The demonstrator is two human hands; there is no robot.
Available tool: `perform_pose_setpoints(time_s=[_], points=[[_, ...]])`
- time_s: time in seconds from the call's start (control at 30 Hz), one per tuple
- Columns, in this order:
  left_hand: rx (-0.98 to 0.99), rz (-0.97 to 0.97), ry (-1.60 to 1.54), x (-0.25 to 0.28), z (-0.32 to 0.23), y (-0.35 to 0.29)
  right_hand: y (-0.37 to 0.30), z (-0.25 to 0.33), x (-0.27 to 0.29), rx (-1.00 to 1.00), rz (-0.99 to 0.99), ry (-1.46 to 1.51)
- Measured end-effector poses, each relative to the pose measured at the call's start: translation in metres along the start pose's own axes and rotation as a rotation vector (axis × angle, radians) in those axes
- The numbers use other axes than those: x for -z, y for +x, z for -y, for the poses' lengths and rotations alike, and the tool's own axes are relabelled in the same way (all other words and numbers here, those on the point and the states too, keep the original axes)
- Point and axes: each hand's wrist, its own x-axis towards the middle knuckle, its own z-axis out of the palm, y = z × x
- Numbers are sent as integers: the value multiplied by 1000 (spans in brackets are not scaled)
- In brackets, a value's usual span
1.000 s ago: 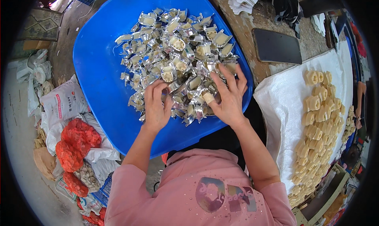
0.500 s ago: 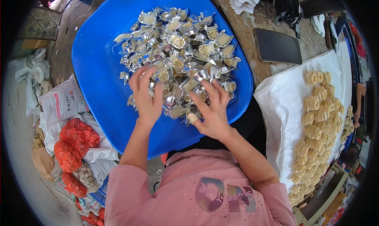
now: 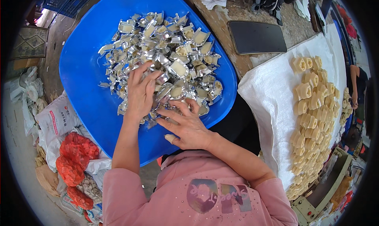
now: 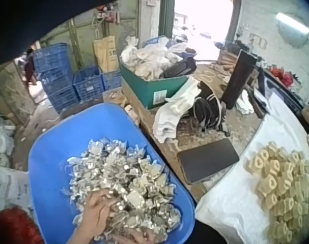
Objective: Manually fitting and assembling small white components into cream-colored molded shoe lasts or components.
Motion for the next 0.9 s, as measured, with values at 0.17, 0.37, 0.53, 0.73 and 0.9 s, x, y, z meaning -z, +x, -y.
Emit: perform_pose_setpoints(time_s=[0.17, 0.37, 0.53, 0.73, 0.9], points=[[-14, -64, 130, 7, 7, -27, 0, -2, 9, 72, -22, 106], [344, -264, -18, 1, 32, -74, -1, -26, 24, -58, -417, 121], [438, -311, -41, -2, 50, -91, 2, -45, 37, -357, -366, -123], [499, -236, 98, 1, 50, -97, 1, -37, 24, -347, -141, -294], [310, -369, 191, 13, 6, -63, 2, -13, 13, -315, -15, -102]])
